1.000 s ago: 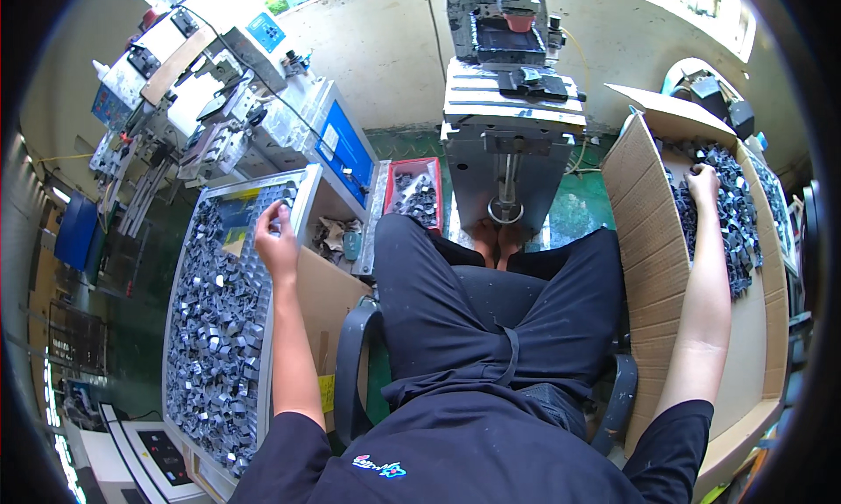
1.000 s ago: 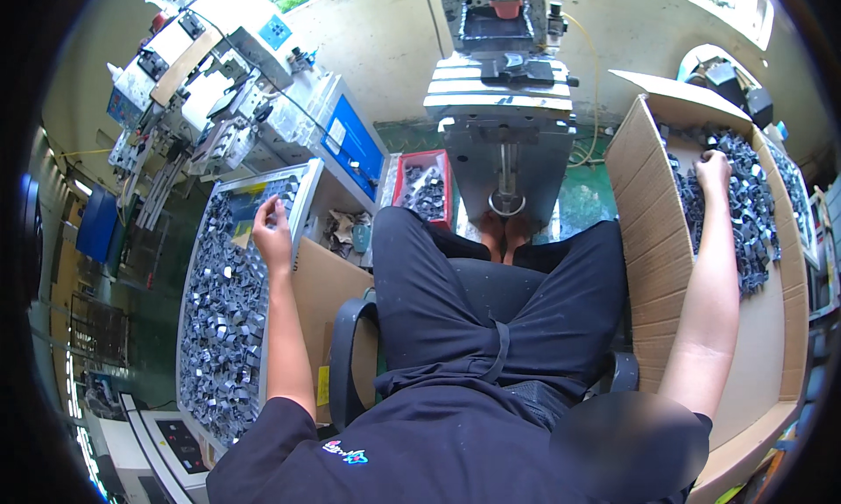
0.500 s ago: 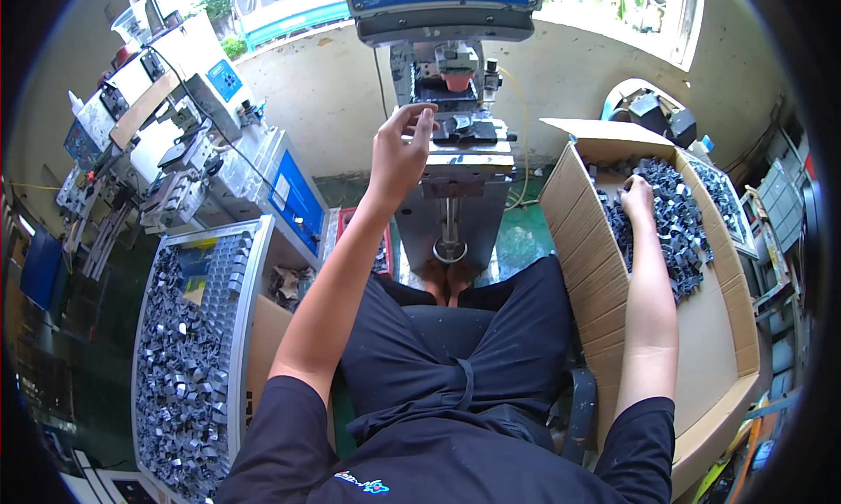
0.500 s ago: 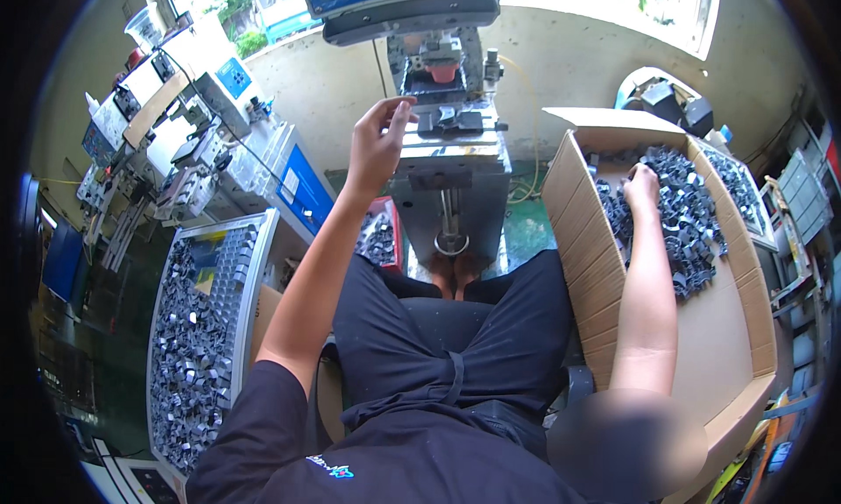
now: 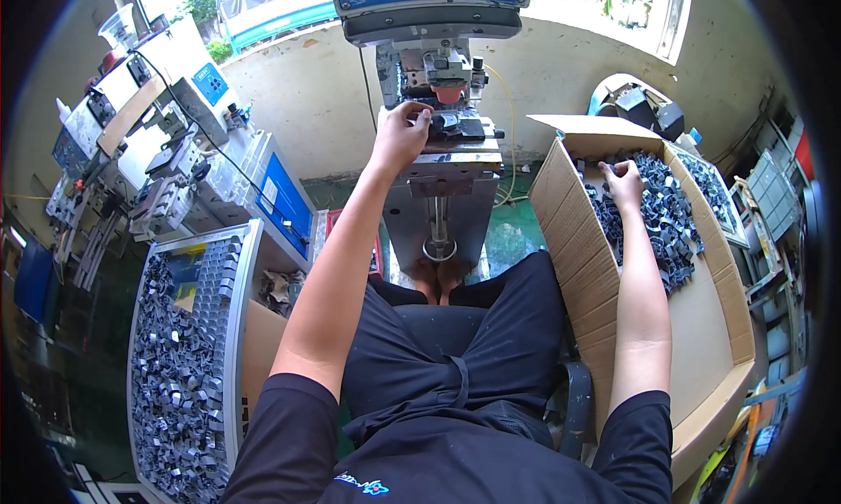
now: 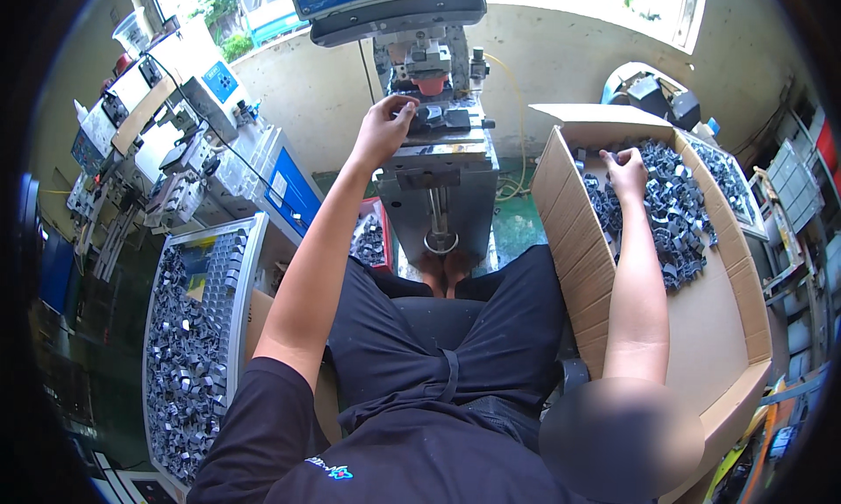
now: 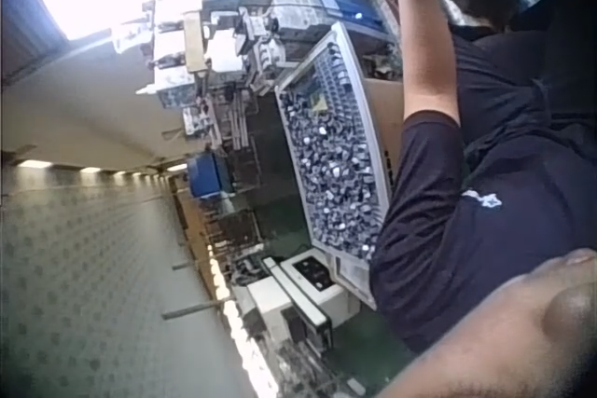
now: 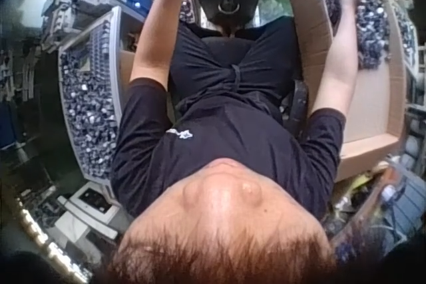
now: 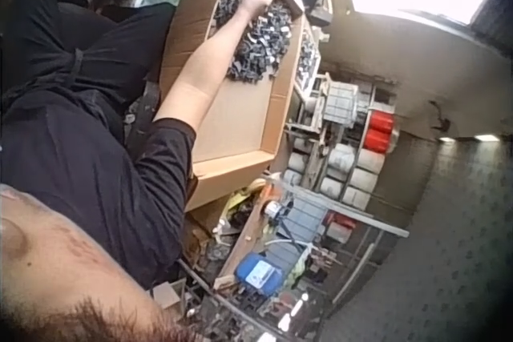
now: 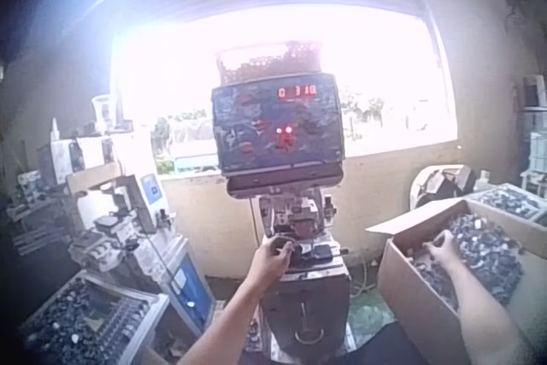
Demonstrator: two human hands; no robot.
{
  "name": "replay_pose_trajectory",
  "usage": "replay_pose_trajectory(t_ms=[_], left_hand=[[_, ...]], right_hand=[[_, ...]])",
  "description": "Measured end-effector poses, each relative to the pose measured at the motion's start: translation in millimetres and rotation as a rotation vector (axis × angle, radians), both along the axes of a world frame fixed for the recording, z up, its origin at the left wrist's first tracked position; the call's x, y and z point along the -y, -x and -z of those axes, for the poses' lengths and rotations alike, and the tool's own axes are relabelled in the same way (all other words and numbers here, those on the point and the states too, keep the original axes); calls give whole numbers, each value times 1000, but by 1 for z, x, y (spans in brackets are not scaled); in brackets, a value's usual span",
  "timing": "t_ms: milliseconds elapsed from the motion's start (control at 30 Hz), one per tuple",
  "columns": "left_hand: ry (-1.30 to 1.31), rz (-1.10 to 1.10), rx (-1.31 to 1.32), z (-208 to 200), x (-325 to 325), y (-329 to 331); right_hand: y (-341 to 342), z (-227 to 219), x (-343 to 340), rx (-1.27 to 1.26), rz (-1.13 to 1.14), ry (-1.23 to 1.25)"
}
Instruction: The recorder is picking up small plastic components and placing them onto a pad printing machine for marking.
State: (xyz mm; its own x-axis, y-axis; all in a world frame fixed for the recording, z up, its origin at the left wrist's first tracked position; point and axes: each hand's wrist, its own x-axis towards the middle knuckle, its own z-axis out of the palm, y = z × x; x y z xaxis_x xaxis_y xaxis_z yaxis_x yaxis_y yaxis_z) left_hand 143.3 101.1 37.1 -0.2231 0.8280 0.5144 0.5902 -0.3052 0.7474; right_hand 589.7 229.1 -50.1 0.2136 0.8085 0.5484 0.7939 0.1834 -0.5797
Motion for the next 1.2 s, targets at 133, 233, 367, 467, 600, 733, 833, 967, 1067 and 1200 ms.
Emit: replay_pose_trajectory(t_ms=[133, 233, 367, 467, 600, 733, 833, 967, 1067, 1200], left_hand=[[-62, 6, 11, 2, -2, 7], [-73, 11, 6, 5, -4, 5], [-97, 4, 44, 7, -7, 4], [-82, -36, 60, 5, -6, 11], [83, -73, 30, -2, -3, 11], [98, -42, 55, -4, -4, 13], [95, -63, 23, -5, -1, 9], [-65, -33, 22, -1, 1, 3], [-12, -52, 29, 0, 0, 5], [121, -92, 29, -4, -3, 10]], right_hand=[[6, -2, -5, -132, -145, -98], [-2, 4, -7, -59, -166, -42], [-1, 3, -7, 7, -134, -156], [11, -4, 0, -25, -175, -80], [10, -5, 7, 44, -159, -42], [8, -3, 6, 71, -168, -54], [7, -3, 7, 56, -165, -7], [10, -3, 9, 54, -158, 13], [10, -5, 9, 82, -150, -4], [7, -3, 9, 76, -155, -2]])
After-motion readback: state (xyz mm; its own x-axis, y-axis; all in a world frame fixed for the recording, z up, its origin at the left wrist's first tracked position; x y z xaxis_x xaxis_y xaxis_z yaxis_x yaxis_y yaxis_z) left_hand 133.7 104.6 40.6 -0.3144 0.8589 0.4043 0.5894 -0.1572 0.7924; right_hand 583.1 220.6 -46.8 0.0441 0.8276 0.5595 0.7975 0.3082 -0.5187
